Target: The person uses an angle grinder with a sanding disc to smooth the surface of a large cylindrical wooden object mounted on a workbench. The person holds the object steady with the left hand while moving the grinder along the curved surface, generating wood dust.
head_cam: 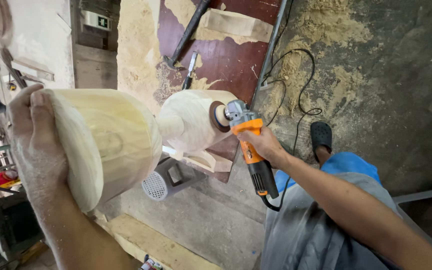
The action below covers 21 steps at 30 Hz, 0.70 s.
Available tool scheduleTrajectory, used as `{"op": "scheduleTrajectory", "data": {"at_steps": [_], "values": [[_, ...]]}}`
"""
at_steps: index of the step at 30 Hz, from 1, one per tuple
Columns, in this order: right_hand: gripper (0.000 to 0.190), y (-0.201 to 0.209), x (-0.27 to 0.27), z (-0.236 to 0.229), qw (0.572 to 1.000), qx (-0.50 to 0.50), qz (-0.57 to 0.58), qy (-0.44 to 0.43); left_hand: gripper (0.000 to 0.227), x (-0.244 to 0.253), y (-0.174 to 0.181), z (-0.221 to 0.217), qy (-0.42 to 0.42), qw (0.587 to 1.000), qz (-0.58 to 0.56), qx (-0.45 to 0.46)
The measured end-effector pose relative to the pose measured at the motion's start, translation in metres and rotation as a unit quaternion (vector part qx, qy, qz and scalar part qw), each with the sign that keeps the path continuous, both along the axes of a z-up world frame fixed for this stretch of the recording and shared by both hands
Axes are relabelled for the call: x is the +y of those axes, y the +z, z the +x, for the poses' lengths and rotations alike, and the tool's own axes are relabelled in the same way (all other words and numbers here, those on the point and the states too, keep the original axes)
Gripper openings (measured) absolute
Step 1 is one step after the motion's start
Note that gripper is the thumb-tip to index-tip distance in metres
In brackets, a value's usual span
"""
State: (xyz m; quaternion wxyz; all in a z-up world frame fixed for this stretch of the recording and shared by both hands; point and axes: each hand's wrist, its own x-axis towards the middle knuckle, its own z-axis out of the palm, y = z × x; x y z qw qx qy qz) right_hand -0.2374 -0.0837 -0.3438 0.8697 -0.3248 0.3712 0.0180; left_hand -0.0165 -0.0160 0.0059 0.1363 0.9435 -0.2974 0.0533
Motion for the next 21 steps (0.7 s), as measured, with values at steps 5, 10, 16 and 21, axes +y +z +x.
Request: {"op": "scheduleTrajectory", "data": {"at_steps": [5, 10, 16, 21], "values": [[0.037, 0.002, -0.012, -0.008, 0.998, -0.009, 0.051, -0.022, 0.043, 0.001, -0.001, -0.002, -0.014, 1.000, -0.021, 0.007], [0.040, 0.023, -0.020, 0.000, 0.993, -0.042, -0.115, -0.006, 0.044, 0.002, -0.001, -0.001, 0.011, 0.999, -0.018, 0.033], [0.037, 0.038, -0.030, 0.015, 0.966, -0.034, -0.245, 0.072, 0.044, -0.003, 0.000, -0.002, 0.039, 0.999, 0.013, 0.001], [0.032, 0.025, -0.020, 0.009, 0.994, -0.039, -0.095, 0.025, 0.044, -0.002, 0.002, -0.002, -0.009, 1.000, -0.005, 0.018]]}}
